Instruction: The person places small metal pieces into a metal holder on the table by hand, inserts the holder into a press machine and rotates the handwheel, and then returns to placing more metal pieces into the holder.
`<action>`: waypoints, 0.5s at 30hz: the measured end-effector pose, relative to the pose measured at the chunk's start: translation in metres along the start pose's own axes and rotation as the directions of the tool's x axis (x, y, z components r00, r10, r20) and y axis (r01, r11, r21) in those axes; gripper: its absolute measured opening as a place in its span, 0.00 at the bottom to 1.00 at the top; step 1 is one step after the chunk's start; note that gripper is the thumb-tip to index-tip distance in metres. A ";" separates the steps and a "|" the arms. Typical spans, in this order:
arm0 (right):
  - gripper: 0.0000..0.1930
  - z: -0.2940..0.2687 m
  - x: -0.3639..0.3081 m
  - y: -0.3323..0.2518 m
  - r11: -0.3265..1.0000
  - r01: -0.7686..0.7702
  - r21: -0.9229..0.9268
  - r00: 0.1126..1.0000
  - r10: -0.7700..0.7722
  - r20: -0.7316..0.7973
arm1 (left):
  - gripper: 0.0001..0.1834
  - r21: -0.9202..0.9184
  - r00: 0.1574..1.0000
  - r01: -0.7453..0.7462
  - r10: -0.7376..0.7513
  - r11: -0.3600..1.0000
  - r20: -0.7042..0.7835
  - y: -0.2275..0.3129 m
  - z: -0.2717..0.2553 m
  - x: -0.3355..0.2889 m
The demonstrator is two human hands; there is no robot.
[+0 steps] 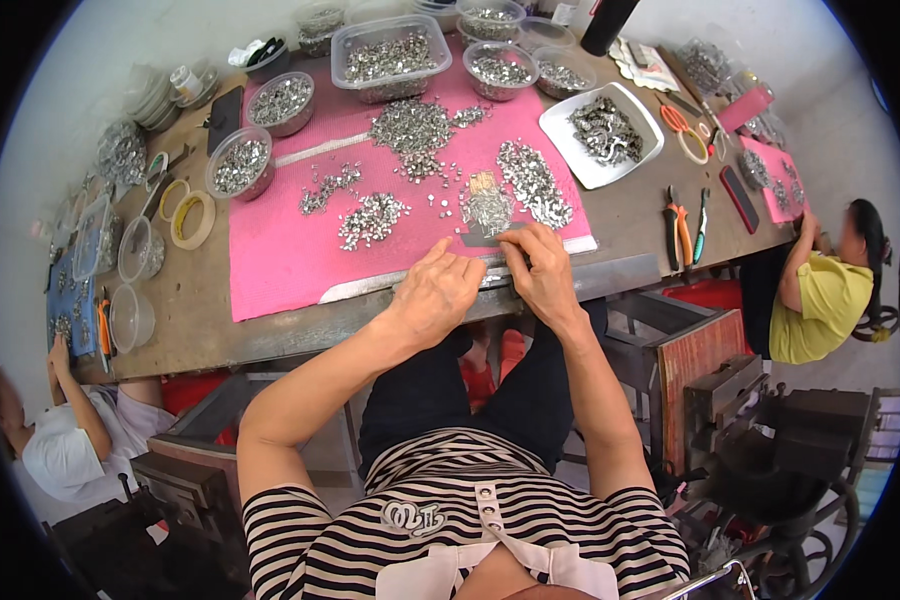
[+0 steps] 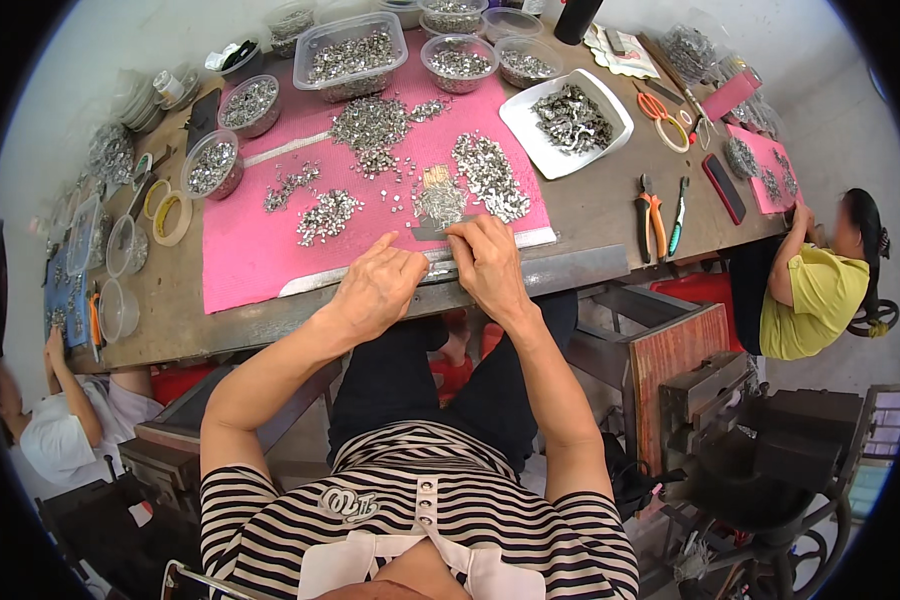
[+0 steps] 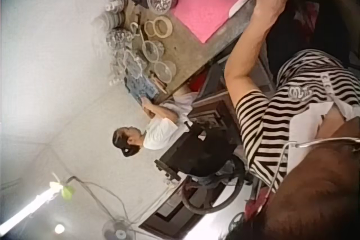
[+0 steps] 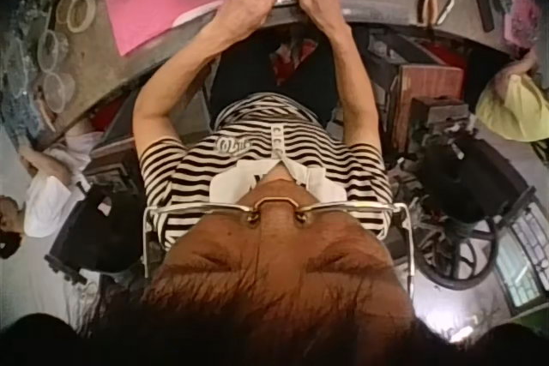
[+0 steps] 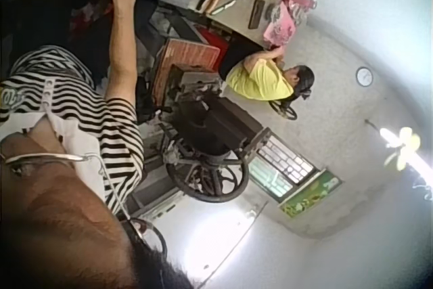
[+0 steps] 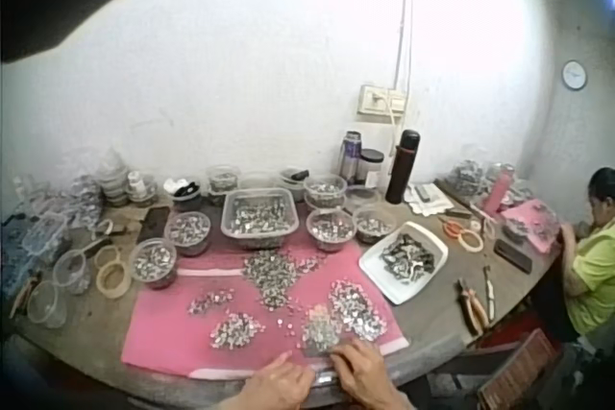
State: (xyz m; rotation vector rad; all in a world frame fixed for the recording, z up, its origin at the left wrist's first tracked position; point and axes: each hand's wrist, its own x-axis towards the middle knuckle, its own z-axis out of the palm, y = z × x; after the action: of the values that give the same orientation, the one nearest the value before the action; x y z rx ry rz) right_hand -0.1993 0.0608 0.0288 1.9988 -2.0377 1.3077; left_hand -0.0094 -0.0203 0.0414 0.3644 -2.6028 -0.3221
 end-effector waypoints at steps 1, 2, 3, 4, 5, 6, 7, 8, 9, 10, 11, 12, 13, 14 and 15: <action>0.05 0.000 0.001 0.000 1.000 -0.001 0.001 1.000 0.001 -0.009 | 0.06 0.053 0.998 -0.039 0.037 0.998 0.042 0.001 -0.002 0.002; 0.05 0.000 0.002 -0.001 1.000 -0.002 0.002 1.000 0.002 -0.018 | 0.06 0.054 0.998 -0.042 0.040 0.998 0.041 0.002 -0.002 0.003; 0.05 0.002 0.003 0.000 1.000 -0.001 0.001 1.000 0.001 -0.020 | 0.06 0.114 0.995 -0.086 0.079 0.990 0.069 0.003 -0.002 0.005; 0.05 0.005 0.004 0.003 1.000 0.022 -0.003 1.000 -0.022 -0.017 | 0.06 0.173 0.988 -0.131 0.116 0.976 0.098 0.005 -0.002 0.006; 0.05 0.008 0.006 0.005 0.999 0.044 -0.006 0.999 -0.044 -0.014 | 0.06 0.175 0.988 -0.133 0.118 0.976 0.097 0.007 -0.002 0.007; 0.05 0.011 0.008 0.006 0.999 0.046 -0.007 0.999 -0.046 -0.017 | 0.06 0.202 0.984 -0.155 0.133 0.967 0.118 0.008 -0.002 0.008; 0.06 0.013 0.011 0.007 0.998 0.056 -0.034 0.998 -0.056 -0.004 | 0.06 0.229 0.979 -0.177 0.148 0.957 0.141 0.009 -0.001 0.008; 0.06 0.016 0.014 0.008 0.996 0.066 -0.060 0.998 -0.066 0.009 | 0.06 0.231 0.979 -0.178 0.148 0.957 0.140 0.009 -0.001 0.006; 0.06 0.018 0.016 0.010 0.996 0.068 -0.060 0.998 -0.067 0.008 | 0.05 0.199 0.985 -0.158 0.142 0.967 0.093 0.008 0.001 0.004; 0.06 0.021 0.020 0.011 0.993 0.082 -0.084 0.997 -0.082 0.007 | 0.05 0.167 0.990 -0.139 0.133 0.976 0.046 0.008 0.003 0.001; 0.06 0.023 0.022 0.011 0.990 0.097 -0.107 0.995 -0.097 0.007 | 0.05 0.168 0.990 -0.138 0.132 0.976 0.046 0.009 0.005 -0.002; 0.06 0.023 0.023 0.011 0.990 0.098 -0.106 0.995 -0.097 0.007 | 0.05 0.067 0.999 -0.045 0.046 0.997 -0.019 0.010 0.009 -0.005; 0.05 0.023 0.024 0.010 0.985 0.108 -0.138 0.994 -0.105 0.027 | 0.05 -0.040 0.996 0.045 -0.048 0.998 -0.074 0.012 0.012 -0.007; 0.05 0.023 0.025 0.009 0.978 0.118 -0.169 0.993 -0.112 0.047 | 0.05 -0.041 0.996 0.048 -0.050 0.998 -0.074 0.012 0.015 -0.009; 0.05 0.024 0.027 0.008 0.979 0.119 -0.169 0.993 -0.112 0.049 | 0.06 -0.145 0.982 0.122 -0.141 0.982 -0.129 0.013 0.017 -0.010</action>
State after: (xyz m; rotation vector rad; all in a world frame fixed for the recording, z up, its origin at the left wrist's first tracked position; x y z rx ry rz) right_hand -0.1985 0.0246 0.0232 2.0460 -1.9420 1.0425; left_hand -0.0117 -0.0026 0.0258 0.4941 -2.4106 -0.4995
